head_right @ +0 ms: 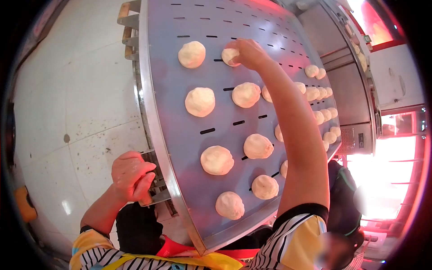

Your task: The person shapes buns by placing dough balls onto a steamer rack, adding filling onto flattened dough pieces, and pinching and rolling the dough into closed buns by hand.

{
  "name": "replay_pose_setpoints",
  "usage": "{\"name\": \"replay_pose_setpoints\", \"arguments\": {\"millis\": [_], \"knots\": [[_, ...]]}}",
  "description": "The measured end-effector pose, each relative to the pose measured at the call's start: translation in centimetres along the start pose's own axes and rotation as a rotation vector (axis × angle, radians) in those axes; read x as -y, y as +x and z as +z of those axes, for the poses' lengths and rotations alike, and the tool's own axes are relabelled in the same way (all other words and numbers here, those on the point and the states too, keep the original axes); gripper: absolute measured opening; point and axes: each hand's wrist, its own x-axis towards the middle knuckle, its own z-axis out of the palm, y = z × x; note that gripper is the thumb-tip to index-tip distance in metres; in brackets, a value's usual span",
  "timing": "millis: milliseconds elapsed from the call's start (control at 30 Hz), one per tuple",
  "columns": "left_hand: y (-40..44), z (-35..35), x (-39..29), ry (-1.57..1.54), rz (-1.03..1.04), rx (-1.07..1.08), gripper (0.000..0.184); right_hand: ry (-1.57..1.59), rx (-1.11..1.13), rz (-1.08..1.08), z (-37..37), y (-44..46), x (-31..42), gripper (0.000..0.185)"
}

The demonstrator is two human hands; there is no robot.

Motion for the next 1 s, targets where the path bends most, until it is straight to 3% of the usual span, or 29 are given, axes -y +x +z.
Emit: {"name": "replay_pose_setpoints", "arguments": {"millis": [200, 300, 400, 633, 733, 933, 1000], "knots": [[0.2, -0.1, 0.0, 0.014, 0.019, -0.009, 0.014, -0.194, 0.062, -0.024, 0.3, 0.4, 0.1, 0.057], [0.2, 0.0, 0.1, 0.011, 0.021, -0.02, 0.014, -0.135, -0.117, -0.061, -0.6, -1.0, 0.7, 0.065], [0.3, -0.2, 0.0, 0.014, 0.022, -0.012, 0.014, 0.0, 0.16, 0.396, -2.8, 0.0, 3.4, 0.069], [0.4, 0.0, 0.0, 0.017, 0.023, -0.024, 0.013, 0.082, 0.078, 0.282, -1.1, 0.1, 2.0, 0.045], [0.2, -0.1, 0.0, 0.028, 0.02, -0.019, 0.012, 0.045, 0.071, 0.231, -0.3, 0.6, 1.1, 0.044], [0.4, -0.2, -0.2, 0.025, 0.007, -0.029, 0.01, -0.218, 0.125, 0.202, -1.5, 0.4, 2.9, 0.059], [0.5, -0.3, -0.6, 0.049, 0.001, -0.012, 0.008, -0.085, 0.041, 0.347, -4.7, -1.2, 5.5, 0.074]]}}
